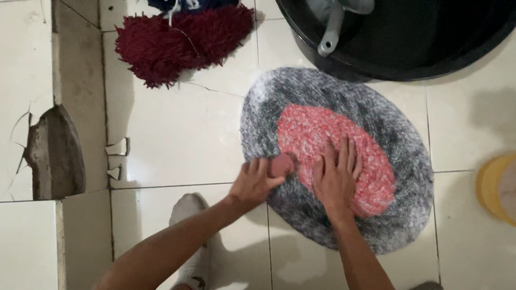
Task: The person washes an oval rug on a tiled floor by hand using a bar of soap. They rub the soap across the surface and scrub the rug with their hands.
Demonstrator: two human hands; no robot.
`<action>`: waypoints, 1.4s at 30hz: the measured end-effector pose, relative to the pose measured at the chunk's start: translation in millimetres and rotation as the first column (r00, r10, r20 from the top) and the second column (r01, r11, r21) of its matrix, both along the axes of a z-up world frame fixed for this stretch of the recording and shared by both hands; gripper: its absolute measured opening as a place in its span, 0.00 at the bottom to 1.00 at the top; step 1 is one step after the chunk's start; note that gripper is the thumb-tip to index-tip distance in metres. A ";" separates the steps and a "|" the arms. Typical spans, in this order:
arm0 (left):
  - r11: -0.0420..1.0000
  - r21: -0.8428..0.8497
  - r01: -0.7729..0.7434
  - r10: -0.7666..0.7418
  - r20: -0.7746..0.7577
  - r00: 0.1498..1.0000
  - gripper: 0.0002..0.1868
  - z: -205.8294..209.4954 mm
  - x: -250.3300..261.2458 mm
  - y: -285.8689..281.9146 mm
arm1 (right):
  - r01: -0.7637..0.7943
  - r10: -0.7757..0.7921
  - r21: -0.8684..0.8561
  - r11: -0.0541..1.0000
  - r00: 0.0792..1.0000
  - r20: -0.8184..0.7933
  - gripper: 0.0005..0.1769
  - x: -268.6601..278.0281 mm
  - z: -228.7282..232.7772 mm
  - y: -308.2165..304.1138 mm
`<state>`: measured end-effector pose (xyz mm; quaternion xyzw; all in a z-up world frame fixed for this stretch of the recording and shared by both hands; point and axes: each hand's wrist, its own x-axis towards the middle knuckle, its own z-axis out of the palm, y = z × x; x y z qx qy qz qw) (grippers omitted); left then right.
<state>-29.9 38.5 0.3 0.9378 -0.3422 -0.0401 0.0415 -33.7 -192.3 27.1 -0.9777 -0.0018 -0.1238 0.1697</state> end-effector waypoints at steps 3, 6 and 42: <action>0.986 0.159 -0.058 0.065 -0.039 0.997 0.25 11.9 25.3 13.0 | -0.009 0.009 -0.004 1.000 1.000 0.003 0.26 1.5 -1.7 -1.0; 0.969 0.205 -0.141 0.182 -0.198 0.963 0.25 22.4 32.0 22.1 | 0.013 -0.013 -0.006 1.000 1.000 0.006 0.27 2.9 -0.8 1.4; 0.988 0.153 0.015 -0.021 0.038 0.999 0.19 -5.0 1.8 32.5 | 0.023 -0.023 -0.009 1.000 0.999 0.049 0.26 1.7 8.1 5.3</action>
